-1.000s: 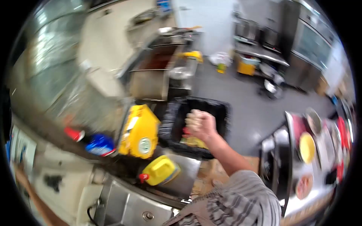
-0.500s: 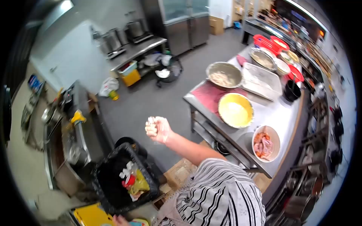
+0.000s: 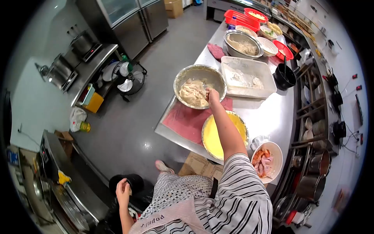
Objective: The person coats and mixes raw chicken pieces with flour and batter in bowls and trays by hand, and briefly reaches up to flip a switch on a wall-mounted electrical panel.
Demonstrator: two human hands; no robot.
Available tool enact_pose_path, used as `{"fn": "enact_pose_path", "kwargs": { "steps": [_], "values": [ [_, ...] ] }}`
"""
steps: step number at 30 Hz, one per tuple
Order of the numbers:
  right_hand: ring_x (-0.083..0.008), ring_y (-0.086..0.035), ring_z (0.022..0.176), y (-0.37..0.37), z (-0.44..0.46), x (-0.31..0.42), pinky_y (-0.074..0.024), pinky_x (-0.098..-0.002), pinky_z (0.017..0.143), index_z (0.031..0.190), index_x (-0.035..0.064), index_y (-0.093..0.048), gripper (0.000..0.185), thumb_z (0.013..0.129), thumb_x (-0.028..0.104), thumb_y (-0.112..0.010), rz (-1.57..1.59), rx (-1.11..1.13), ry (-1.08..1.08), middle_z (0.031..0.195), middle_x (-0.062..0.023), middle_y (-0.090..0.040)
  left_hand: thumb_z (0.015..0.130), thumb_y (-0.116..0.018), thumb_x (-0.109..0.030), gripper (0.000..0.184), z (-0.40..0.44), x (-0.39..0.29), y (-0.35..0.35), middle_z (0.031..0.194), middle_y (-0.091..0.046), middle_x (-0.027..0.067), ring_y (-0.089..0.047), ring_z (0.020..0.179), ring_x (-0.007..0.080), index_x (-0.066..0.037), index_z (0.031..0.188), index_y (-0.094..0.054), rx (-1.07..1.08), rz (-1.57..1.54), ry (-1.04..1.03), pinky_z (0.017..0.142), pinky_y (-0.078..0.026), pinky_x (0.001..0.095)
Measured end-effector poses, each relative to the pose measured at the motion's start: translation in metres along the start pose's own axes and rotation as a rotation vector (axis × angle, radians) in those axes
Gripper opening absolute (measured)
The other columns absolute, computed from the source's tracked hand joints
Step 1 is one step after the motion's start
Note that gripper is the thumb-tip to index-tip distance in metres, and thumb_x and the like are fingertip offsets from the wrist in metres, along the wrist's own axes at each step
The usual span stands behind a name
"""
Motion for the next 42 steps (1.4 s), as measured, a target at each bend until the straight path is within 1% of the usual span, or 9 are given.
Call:
{"fn": "enact_pose_path", "kwargs": {
  "steps": [4,6,10,12,19,27,32,34,42],
  "values": [
    [-0.0173,-0.054,0.054,0.004,0.071,-0.018,-0.0452,-0.0288,0.049,0.100,0.0001,-0.062,0.027,0.076,0.007,-0.051,-0.767,-0.092,0.131,0.068,-0.0072,-0.058,0.083,-0.057,-0.002,0.025,0.138,-0.008,-0.005,0.110,-0.057,0.0092,-0.059,0.090,0.0185,-0.002,0.108,-0.058,0.133,0.011,-0.096,0.080,-0.048,0.0286],
    [-0.0273,-0.063,0.069,-0.007,0.084,-0.020,-0.0501,-0.0354,0.065,0.111,0.0025,-0.059,0.040,0.072,0.012,-0.059,-1.679,-0.079,0.372,0.087,-0.0172,-0.065,0.082,-0.058,-0.002,0.025,0.217,-0.010,-0.008,0.108,-0.058,0.0095,-0.059,0.091,0.0180,-0.002,0.108,-0.058,0.213,0.052,-0.152,0.079,-0.048,0.0289],
    [-0.0342,-0.062,0.085,-0.040,0.093,-0.028,-0.0478,-0.0400,0.077,0.103,0.0080,-0.064,0.036,0.067,0.014,-0.067,-1.701,-0.209,0.387,0.094,-0.0201,-0.063,0.083,-0.058,-0.004,0.024,0.379,-0.021,-0.015,0.103,-0.059,0.0120,-0.059,0.088,0.0193,-0.002,0.107,-0.058,0.401,0.150,-0.292,0.077,-0.047,0.0292],
    [-0.0328,-0.061,0.087,-0.043,0.089,-0.020,-0.0482,-0.0383,0.079,0.104,0.0091,-0.065,0.043,0.063,0.019,-0.072,-1.705,-0.163,0.109,0.094,-0.0190,-0.064,0.082,-0.057,-0.004,0.024,0.445,-0.042,-0.018,0.100,-0.058,0.0112,-0.058,0.087,0.0197,-0.001,0.106,-0.058,0.514,0.115,-0.327,0.077,-0.047,0.0286],
    [-0.0216,-0.063,0.087,-0.049,0.065,-0.004,-0.0502,-0.0308,0.076,0.112,0.0116,-0.063,0.043,0.070,0.015,-0.068,-1.328,-0.311,0.209,0.102,-0.0138,-0.065,0.083,-0.057,-0.005,0.024,0.607,-0.121,-0.062,0.103,-0.059,0.0106,-0.059,0.090,0.0200,-0.003,0.107,-0.059,0.762,0.135,-0.518,0.078,-0.048,0.0297],
    [-0.0163,-0.061,0.069,-0.040,0.074,-0.028,-0.0501,-0.0281,0.060,0.096,0.0027,-0.065,0.025,0.071,0.005,-0.067,-0.896,-0.667,-0.140,0.083,-0.0099,-0.064,0.082,-0.058,-0.006,0.026,0.646,-0.242,-0.179,0.103,-0.060,0.0125,-0.060,0.091,0.0227,-0.003,0.108,-0.058,1.072,0.225,-0.967,0.079,-0.047,0.0309],
    [-0.0163,-0.061,0.069,-0.035,0.090,-0.041,-0.0482,-0.0284,0.059,0.097,0.0009,-0.063,0.028,0.070,0.008,-0.068,-1.148,-0.506,0.113,0.085,-0.0101,-0.065,0.083,-0.058,-0.006,0.027,0.676,-0.290,-0.235,0.101,-0.060,0.0129,-0.060,0.091,0.0223,-0.003,0.109,-0.058,1.151,0.227,-0.951,0.079,-0.047,0.0308],
    [-0.0173,-0.060,0.071,-0.042,0.085,-0.043,-0.0478,-0.0283,0.062,0.094,0.0006,-0.064,0.026,0.070,0.009,-0.068,-0.714,-0.557,-0.006,0.085,-0.0107,-0.066,0.083,-0.058,-0.006,0.026,0.692,-0.300,-0.250,0.100,-0.061,0.0123,-0.060,0.089,0.0206,-0.003,0.109,-0.058,1.191,0.252,-0.913,0.079,-0.047,0.0300],
    [-0.0286,-0.063,0.073,-0.063,0.094,-0.056,-0.0497,-0.0371,0.070,0.087,0.0026,-0.067,0.025,0.067,0.016,-0.069,-0.750,-0.881,0.023,0.079,-0.0177,-0.065,0.088,-0.055,-0.008,0.022,0.708,-0.358,-0.391,0.100,-0.063,0.0057,-0.058,0.090,0.0115,0.000,0.108,-0.058,1.417,0.142,-0.709,0.080,-0.046,0.0248]
  ]
}}
Point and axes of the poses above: each hand's wrist, its own z-axis towards the middle knuckle, its own y-axis out of the back of the hand, x = y × z, the point moved 1 cm from there along z, towards the middle knuckle
